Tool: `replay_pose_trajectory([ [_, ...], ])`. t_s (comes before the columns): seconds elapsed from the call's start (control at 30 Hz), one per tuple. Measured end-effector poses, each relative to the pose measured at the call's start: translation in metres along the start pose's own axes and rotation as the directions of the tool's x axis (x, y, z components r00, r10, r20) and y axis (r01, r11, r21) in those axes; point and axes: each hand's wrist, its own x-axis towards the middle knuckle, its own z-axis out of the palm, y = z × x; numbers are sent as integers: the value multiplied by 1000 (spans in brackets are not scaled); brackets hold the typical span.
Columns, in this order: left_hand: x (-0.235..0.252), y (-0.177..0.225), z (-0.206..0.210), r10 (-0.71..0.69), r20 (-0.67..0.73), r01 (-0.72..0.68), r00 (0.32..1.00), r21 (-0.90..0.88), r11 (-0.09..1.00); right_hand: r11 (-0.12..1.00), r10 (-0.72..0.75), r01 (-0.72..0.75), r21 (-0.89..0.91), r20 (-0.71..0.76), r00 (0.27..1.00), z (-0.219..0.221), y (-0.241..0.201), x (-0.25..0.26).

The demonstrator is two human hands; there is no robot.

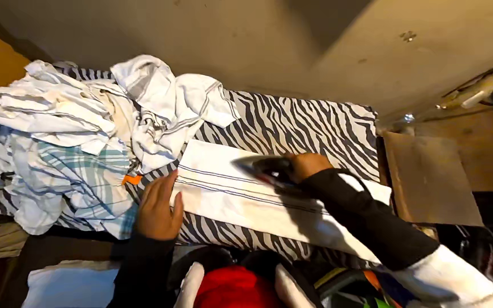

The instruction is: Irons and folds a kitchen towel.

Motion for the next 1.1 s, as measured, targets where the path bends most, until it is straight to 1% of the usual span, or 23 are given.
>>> replay_pose_trajectory([
  [0.03, 10, 11, 19, 10, 52, -8, 999, -32, 999, 998, 63, -63, 13, -39, 997, 5, 19, -1],
  [0.07, 21, 21, 42, 57, 90, -50, 994, -72, 996, 996, 85, -83, 20, -85, 993, 10, 37, -4],
  [0.1, 31, 26, 67, 114, 139, -101, 984, -91, 991, 999, 43, -42, 7, -120, 992, 15, 53, -10],
  [0.13, 41, 25, 89, 156, 204, -143, 967, -76, 987, 998, -52, 49, -27, -141, 989, 19, 68, -17],
  [0.17, 48, 14, 106, 157, 271, -157, 950, -22, 987, 989, -141, 134, -57, -154, 978, 23, 78, -24],
  [0.2, 50, -5, 120, 122, 308, -146, 943, 54, 988, 984, -175, 166, -70, -169, 970, 27, 84, -28],
  [0.23, 49, -27, 129, 86, 299, -129, 950, 127, 984, 992, -125, 119, -48, -166, 978, 27, 85, -31],
  [0.3, 49, -52, 129, 26, 273, -90, 962, 225, 970, 1000, 23, -22, 9, -152, 988, 23, 80, -27],
  [0.33, 50, -56, 126, 10, 273, -79, 962, 241, 967, 1000, 23, -23, 0, -167, 986, 23, 79, -23],
  [0.4, 48, -55, 122, 2, 276, -70, 961, 236, 969, 993, -114, 106, -52, -203, 972, 28, 74, -20],
  [0.47, 51, -52, 122, 12, 273, -75, 962, 223, 972, 971, -241, 231, -68, -247, 939, 32, 56, -15],
  [0.5, 52, -51, 121, 12, 275, -75, 961, 219, 973, 965, -262, 255, -63, -236, 936, 33, 43, -13],
  [0.57, 51, -52, 121, 9, 281, -75, 960, 224, 972, 967, -254, 252, -29, -157, 954, 29, 20, -11],
  [0.63, 49, -56, 122, 20, 288, -88, 957, 226, 970, 967, -254, 254, -8, -106, 962, 24, 18, -11],
  [0.7, 51, -62, 125, 58, 273, -124, 960, 233, 965, 974, -226, 225, -19, -79, 971, 18, 43, -11],
  [0.73, 51, -64, 126, 62, 276, -129, 959, 233, 964, 980, -197, 195, -31, -91, 976, 19, 64, -12],
  [0.8, 50, -67, 128, 49, 286, -120, 957, 235, 965, 995, -94, 91, -40, -92, 991, 21, 117, -19],
  [0.83, 49, -70, 129, 45, 286, -116, 957, 237, 965, 997, -65, 59, -45, -122, 990, 25, 144, -25],
  [0.9, 48, -75, 129, 34, 277, -105, 960, 246, 964, 994, -106, 95, -58, -231, 967, 39, 182, -42],
  [0.97, 47, -80, 134, 36, 270, -103, 962, 237, 966, 985, -170, 156, -76, -245, 954, 42, 197, -55],
  [1.0, 47, -79, 133, 40, 279, -105, 959, 223, 969, 984, -177, 166, -68, -232, 956, 42, 200, -58],
  [1.03, 48, -73, 128, 37, 293, -102, 956, 212, 972, 988, -153, 147, -49, -181, 971, 38, 199, -59],
  [1.1, 51, -53, 115, 11, 324, -84, 946, 212, 974, 987, -158, 153, -39, -177, 971, 38, 199, -57],
])
